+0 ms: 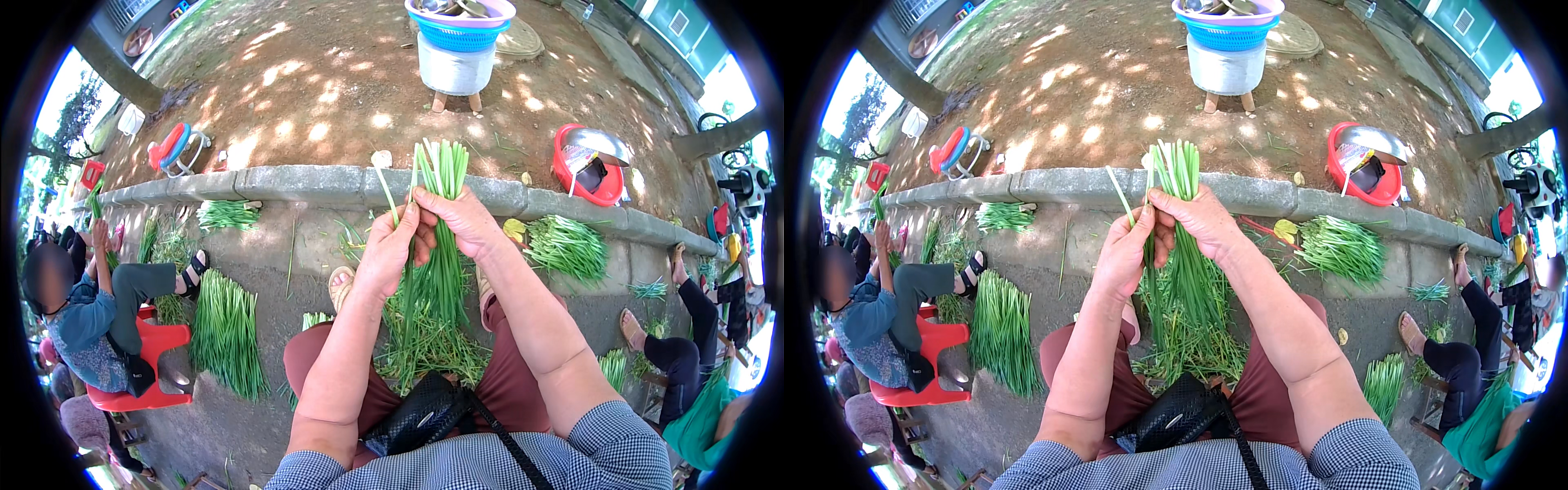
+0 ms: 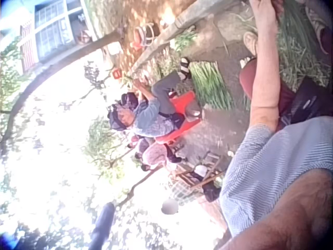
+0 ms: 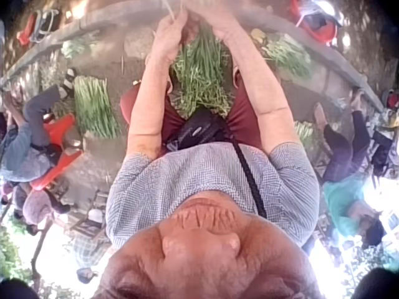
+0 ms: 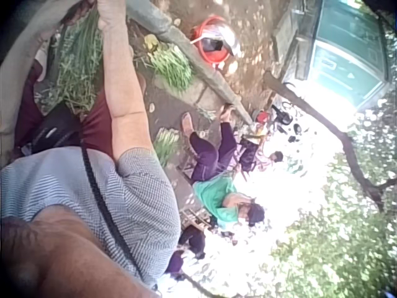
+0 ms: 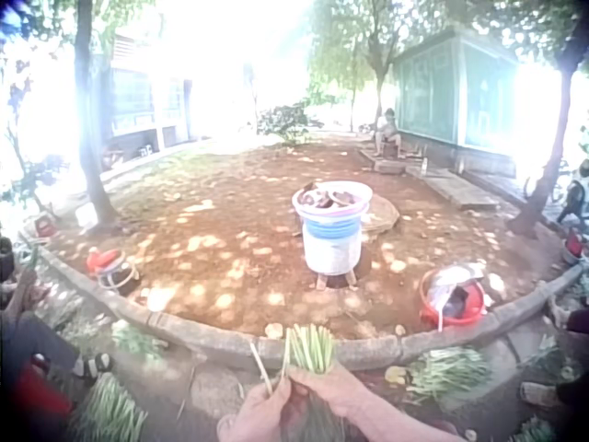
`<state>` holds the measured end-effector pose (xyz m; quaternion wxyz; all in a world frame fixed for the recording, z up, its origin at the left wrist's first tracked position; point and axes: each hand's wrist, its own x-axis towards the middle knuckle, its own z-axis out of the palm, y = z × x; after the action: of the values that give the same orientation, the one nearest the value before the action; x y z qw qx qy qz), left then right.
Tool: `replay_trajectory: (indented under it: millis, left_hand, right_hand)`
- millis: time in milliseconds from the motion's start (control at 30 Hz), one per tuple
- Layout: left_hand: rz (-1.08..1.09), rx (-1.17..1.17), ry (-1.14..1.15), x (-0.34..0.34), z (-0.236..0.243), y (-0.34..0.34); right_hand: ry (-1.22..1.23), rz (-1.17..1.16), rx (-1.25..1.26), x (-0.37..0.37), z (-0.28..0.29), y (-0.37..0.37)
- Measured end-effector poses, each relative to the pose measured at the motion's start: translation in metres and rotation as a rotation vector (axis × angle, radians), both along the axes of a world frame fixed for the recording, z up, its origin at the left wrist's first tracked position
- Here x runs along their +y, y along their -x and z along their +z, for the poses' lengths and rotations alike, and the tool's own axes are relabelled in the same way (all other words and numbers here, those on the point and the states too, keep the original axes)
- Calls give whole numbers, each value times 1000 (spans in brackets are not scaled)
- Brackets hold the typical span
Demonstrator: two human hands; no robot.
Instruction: The person sorts through a bundle of green stalks by hand, separating them into smaller groups while seated outdoors.
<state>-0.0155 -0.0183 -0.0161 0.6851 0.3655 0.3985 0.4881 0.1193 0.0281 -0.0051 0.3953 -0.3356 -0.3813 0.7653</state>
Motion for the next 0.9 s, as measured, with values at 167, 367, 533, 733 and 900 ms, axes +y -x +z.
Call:
replay_trajectory:
  millis: [167,367,533,733,900]
  left_hand:
    - [66,2,54,0,4,1]
    - [240,48,99,4,7,10]
    - [164,72,47,5,5,22]
    - [107,99,50,2,4,9]
    - [59,144,52,-1,5,-2]
  right_hand:
    - [19,-106,6,4,-3,-3]
    - [90,-207,96,19,6,-28]
    - [-9,-183,141,25,5,-40]
    - [-28,-94,-21,13,-1,-12]
    - [35,10,11,4,1,-1]
